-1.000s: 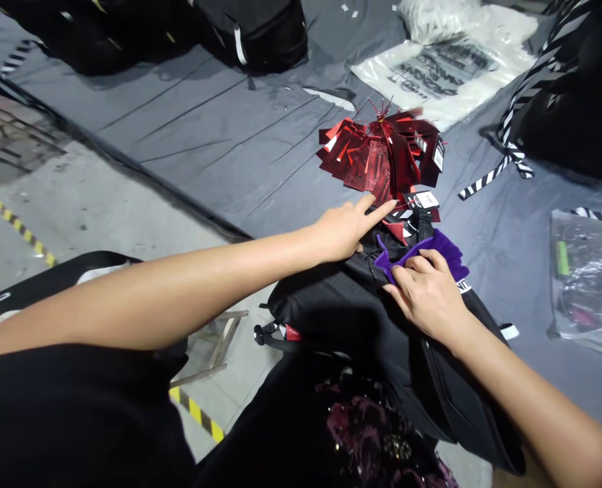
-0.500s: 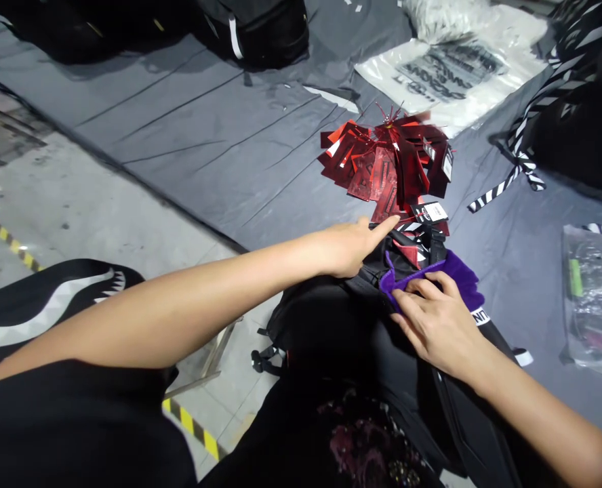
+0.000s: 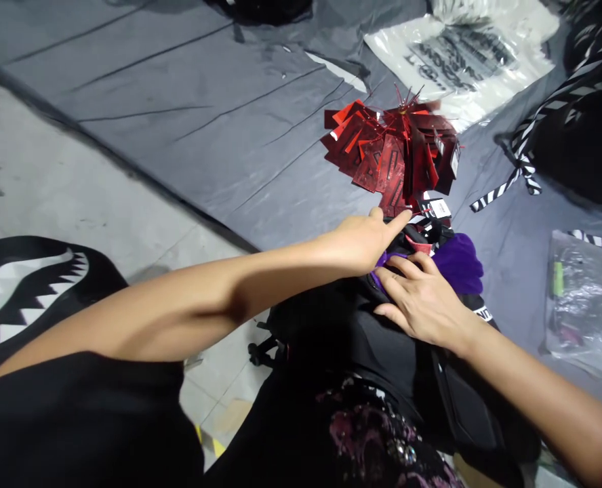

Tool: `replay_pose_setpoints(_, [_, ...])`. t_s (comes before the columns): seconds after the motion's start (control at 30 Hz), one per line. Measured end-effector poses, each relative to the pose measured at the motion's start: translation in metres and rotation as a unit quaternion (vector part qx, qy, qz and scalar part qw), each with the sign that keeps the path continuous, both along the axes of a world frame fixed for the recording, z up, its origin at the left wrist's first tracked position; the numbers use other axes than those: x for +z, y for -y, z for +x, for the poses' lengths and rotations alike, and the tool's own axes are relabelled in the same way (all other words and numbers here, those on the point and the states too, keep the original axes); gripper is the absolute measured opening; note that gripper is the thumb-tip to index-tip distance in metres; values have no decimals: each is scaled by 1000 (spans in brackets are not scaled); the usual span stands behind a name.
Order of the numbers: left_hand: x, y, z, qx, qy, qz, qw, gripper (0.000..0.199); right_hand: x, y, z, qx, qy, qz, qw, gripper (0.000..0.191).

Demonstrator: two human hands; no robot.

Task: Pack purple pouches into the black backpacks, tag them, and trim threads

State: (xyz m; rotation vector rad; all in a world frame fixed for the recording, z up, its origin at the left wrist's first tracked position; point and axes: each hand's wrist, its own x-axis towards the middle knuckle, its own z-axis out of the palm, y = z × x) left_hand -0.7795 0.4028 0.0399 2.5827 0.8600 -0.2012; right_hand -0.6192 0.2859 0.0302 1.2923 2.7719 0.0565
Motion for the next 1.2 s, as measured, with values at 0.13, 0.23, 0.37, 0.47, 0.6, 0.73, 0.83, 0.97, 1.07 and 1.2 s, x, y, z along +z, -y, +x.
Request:
replay_pose_setpoints(0.13, [-2,-2,1,0,7,-12,1000,85,-2,1,-2,-17,14,8,1000,45])
replay_pose_setpoints(0.23, [-3,-3,1,5,3,-22,1000,86,-4,-1,-5,-17,9,12,1000,49])
replay_pose_setpoints(0.37, [-4,-4,0,8,15,-32,999,86,-1,7,-1,-39,11,12,999,42])
replay_pose_setpoints(0.47, [-3,-5,-1,7,17,-45,999,91,3,26,14,-69,17,8,997,35])
replay_pose_setpoints(0.6, [-1,-6,0,8,11,-65,998,95,6,39,24,-89,8,-6,996,34])
replay_pose_setpoints(0.73, [-1,-6,3,8,2,-61,998,96,3,23,10,-64,6,-22,998,40])
replay_pose_setpoints(0.83, [-2,-5,5,17,-7,-58,998,94,-1,7,-2,-32,2,-20,999,49])
replay_pose_setpoints(0.97, [-3,-5,5,19,11,-67,998,88,-2,5,-3,-37,26,-3,999,51])
replay_pose_setpoints(1.07, [-4,-6,4,16,12,-67,998,87,-2,7,-2,-39,27,1,999,48])
replay_pose_setpoints(1.2, [-8,-6,5,12,25,-57,998,86,-6,6,-7,-45,6,9,999,50])
